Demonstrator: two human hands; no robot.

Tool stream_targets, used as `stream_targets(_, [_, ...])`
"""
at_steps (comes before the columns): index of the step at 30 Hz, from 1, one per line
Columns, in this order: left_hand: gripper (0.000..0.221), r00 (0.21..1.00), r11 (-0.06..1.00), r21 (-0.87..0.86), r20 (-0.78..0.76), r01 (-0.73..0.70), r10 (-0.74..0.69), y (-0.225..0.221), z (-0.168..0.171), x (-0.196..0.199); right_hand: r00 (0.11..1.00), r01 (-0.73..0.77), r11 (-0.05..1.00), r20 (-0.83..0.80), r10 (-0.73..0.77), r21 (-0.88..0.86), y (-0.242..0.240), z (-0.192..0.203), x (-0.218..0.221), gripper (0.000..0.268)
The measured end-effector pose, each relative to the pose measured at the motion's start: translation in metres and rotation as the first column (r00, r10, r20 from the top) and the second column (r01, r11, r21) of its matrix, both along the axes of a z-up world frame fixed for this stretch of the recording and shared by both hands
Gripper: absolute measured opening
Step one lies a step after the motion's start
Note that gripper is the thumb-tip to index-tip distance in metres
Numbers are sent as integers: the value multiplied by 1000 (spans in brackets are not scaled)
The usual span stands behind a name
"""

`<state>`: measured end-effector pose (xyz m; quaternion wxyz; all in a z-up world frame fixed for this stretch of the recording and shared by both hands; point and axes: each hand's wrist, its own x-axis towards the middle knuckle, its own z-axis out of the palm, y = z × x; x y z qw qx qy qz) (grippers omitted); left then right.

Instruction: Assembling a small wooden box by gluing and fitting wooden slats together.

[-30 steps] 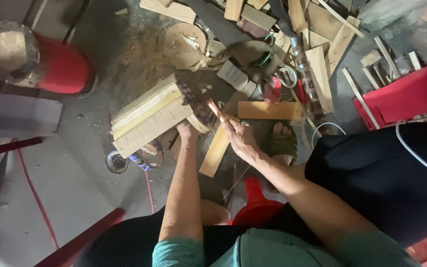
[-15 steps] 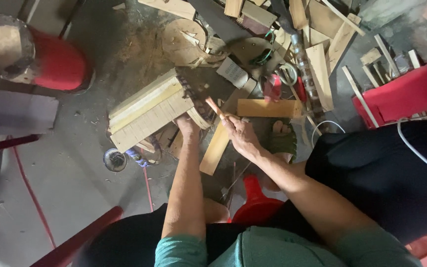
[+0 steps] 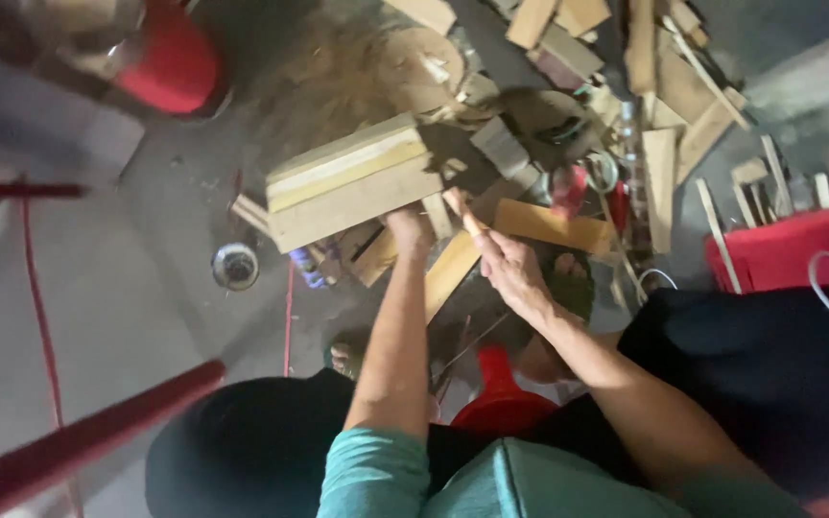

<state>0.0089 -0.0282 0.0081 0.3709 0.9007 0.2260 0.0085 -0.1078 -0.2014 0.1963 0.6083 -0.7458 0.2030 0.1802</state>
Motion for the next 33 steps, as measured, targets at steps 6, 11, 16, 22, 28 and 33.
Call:
stream_targets(6, [35,966,990,67,-218,-125,137,-9,6,-12,1000,30,1000,5,-29,-7,18,7,3,38])
stream_targets(11, [30,947,977,-68,-267,-203,178,-13,25,-12,997,-58,994,48,62,-88,23,36,6,51])
stream_targets(16, [24,911,910,-198,-277,-364,304,-22,18,-6,997,35,999,67,-36,15,22,32,2,36])
stream_targets(22, [42,841,780,-328,-303,-533,448,-28,10,3,983,165,983,63,-170,76,25,14,3,43])
stream_targets(28, [25,754,529,-545,-380,-651,536,-22,127,-8,983,166,984,65,-170,59,28,15,0,44])
stream_targets(33, [29,845,719,-446,-337,-532,416,-17,76,4,983,157,986,84,-161,56,23,-5,4,42])
